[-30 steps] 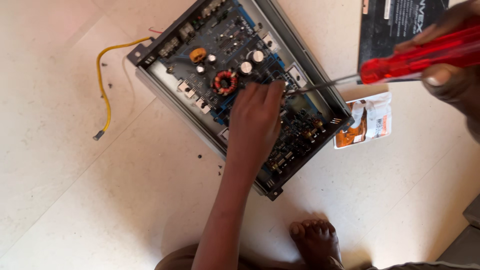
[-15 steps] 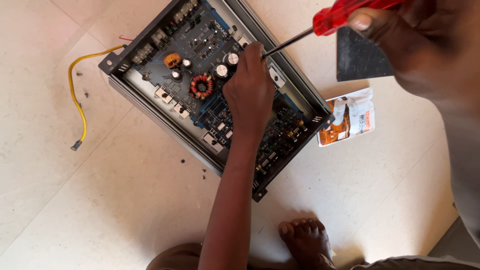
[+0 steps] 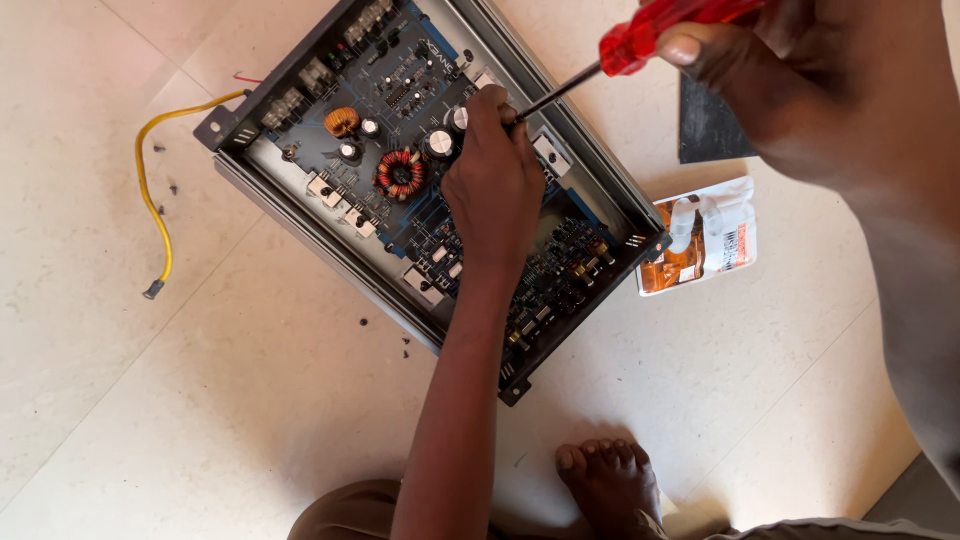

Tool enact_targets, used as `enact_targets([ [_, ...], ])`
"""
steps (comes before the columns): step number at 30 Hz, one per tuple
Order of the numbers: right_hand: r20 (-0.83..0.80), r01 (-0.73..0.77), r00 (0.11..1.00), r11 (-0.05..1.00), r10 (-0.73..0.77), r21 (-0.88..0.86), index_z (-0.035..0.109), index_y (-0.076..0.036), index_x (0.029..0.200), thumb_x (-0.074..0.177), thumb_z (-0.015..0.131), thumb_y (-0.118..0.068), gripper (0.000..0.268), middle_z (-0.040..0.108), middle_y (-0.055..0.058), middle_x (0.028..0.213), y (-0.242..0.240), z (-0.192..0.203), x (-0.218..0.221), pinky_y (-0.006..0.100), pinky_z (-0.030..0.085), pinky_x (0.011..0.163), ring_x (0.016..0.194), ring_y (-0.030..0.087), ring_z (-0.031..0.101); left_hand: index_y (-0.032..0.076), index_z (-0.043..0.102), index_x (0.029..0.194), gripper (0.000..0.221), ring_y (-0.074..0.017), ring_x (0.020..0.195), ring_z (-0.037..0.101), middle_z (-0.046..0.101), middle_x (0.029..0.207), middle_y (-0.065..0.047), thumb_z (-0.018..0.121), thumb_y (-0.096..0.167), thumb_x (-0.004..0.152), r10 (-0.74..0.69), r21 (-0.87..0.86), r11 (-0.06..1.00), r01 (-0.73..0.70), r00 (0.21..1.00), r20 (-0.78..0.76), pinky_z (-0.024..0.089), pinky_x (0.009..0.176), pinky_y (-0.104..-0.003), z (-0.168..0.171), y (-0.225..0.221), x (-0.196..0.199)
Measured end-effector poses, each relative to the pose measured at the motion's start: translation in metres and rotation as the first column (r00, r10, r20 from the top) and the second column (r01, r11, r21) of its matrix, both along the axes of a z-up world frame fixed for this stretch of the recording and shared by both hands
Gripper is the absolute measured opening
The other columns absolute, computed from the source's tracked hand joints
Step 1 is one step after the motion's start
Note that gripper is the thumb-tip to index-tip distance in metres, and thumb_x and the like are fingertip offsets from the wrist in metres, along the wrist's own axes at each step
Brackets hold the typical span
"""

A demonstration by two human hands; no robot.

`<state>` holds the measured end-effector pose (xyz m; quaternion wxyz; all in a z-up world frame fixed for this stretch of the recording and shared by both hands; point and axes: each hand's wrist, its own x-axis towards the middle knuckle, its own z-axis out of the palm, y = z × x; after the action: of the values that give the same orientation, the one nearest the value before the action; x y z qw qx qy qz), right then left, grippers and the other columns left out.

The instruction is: The person uses a screwdriver to loosen and remove screws from the circuit board and connectors of an electronic amplifier.

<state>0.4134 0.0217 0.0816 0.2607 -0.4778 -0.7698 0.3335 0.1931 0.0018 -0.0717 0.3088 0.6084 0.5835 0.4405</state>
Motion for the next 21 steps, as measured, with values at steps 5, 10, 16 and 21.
enact_targets([
  [5, -0.096, -0.14, 0.986, 0.99, 0.137, -0.026, 0.057, -0.009, 0.11, 0.121, 0.051, -0.005, 0.013, 0.062, 0.006, 0.107, 0.018, -0.02, 0.022, 0.029, 0.051, 0.094, 0.101, 0.013, 0.062, 0.006, 0.047, 0.133, 0.038, -0.0315, 0.097, 0.078, 0.074, 0.11, -0.016, 0.064, -0.001, 0.099, -0.064, -0.007, 0.998, 0.064, 0.997, 0.042, 0.063, 0.076, -0.038, 0.0, -0.002, -0.007],
  [10, -0.208, -0.281, 0.94, 0.959, 0.269, -0.029, 0.053, -0.001, 0.126, 0.127, 0.036, -0.005, 0.018, 0.061, 0.014, 0.123, 0.035, -0.046, 0.041, 0.033, 0.053, 0.112, 0.123, 0.02, 0.064, 0.005, 0.046, 0.134, 0.042, -0.0338, 0.105, 0.077, 0.072, 0.117, -0.021, 0.057, -0.007, 0.095, -0.105, 0.009, 0.994, 0.105, 0.992, 0.073, 0.064, 0.083, -0.04, 0.001, -0.007, -0.014],
  [16, -0.011, -0.19, 0.982, 0.981, 0.19, -0.026, 0.055, 0.003, 0.122, 0.127, 0.035, -0.005, 0.022, 0.063, 0.016, 0.114, 0.038, -0.071, 0.069, 0.031, 0.055, 0.098, 0.108, 0.02, 0.063, 0.005, 0.046, 0.134, 0.045, -0.033, 0.103, 0.077, 0.072, 0.117, -0.021, 0.056, -0.008, 0.093, -0.11, 0.018, 0.994, 0.109, 0.992, 0.062, 0.064, 0.083, -0.039, -0.004, -0.006, -0.013],
  [21, 0.082, -0.045, 0.995, 0.996, 0.051, -0.077, 0.06, 0.001, 0.099, 0.12, 0.041, -0.007, 0.029, 0.066, 0.013, 0.087, 0.048, -0.069, 0.051, 0.028, 0.053, 0.07, 0.074, 0.014, 0.061, 0.006, 0.047, 0.134, 0.046, -0.0315, 0.093, 0.078, 0.073, 0.115, -0.019, 0.057, -0.008, 0.091, -0.105, -0.009, 0.994, 0.106, 0.992, 0.066, 0.063, 0.079, -0.039, -0.004, -0.007, -0.014],
])
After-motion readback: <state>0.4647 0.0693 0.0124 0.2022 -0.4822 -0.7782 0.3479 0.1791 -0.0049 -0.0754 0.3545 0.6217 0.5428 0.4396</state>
